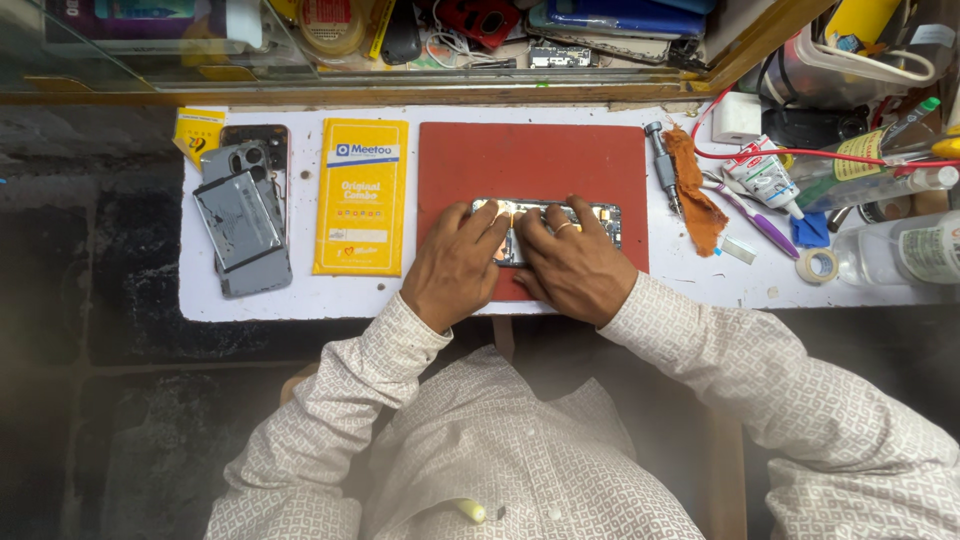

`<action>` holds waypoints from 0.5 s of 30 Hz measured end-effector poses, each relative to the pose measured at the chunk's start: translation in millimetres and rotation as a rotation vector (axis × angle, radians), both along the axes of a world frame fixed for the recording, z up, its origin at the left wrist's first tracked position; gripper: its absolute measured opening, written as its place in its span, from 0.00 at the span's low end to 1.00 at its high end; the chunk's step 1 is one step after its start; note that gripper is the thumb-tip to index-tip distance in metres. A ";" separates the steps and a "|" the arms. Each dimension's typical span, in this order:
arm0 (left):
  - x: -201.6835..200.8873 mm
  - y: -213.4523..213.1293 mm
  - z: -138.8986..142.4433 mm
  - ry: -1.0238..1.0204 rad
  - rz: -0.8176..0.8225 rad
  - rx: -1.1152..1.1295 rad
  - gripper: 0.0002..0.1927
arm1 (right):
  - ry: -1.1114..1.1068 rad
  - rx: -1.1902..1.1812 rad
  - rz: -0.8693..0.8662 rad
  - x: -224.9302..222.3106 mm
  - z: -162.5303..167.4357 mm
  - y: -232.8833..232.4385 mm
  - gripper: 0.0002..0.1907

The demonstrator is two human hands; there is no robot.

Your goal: The person removes a protective film from a smartphone battery, then places the battery into the phone chassis and presses it into place. The person then flips the phone over to show the screen side.

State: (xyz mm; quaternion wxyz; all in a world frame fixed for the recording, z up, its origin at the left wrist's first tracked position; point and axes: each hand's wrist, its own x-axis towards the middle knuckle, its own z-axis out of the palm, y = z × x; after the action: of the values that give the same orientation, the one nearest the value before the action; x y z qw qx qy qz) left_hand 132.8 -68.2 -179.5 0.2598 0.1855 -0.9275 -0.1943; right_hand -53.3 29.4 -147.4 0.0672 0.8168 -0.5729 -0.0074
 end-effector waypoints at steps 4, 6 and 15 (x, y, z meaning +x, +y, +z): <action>-2.7 -1.5 -2.7 -0.012 0.002 0.002 0.26 | 0.213 0.030 0.033 3.6 0.1 -9.0 0.31; -3.2 -1.6 -3.8 -0.009 0.004 -0.002 0.26 | 0.292 0.075 0.056 6.2 0.4 -12.5 0.32; 0.1 0.1 -1.3 -0.010 -0.011 0.001 0.26 | 0.104 0.063 0.124 -1.1 -2.0 -10.9 0.26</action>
State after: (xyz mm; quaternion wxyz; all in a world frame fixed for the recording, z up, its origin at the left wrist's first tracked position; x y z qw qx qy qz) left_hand 132.9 -68.1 -180.8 0.2539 0.1816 -0.9298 -0.1952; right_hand -54.4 18.5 -149.4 0.0715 0.8509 -0.5166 -0.0638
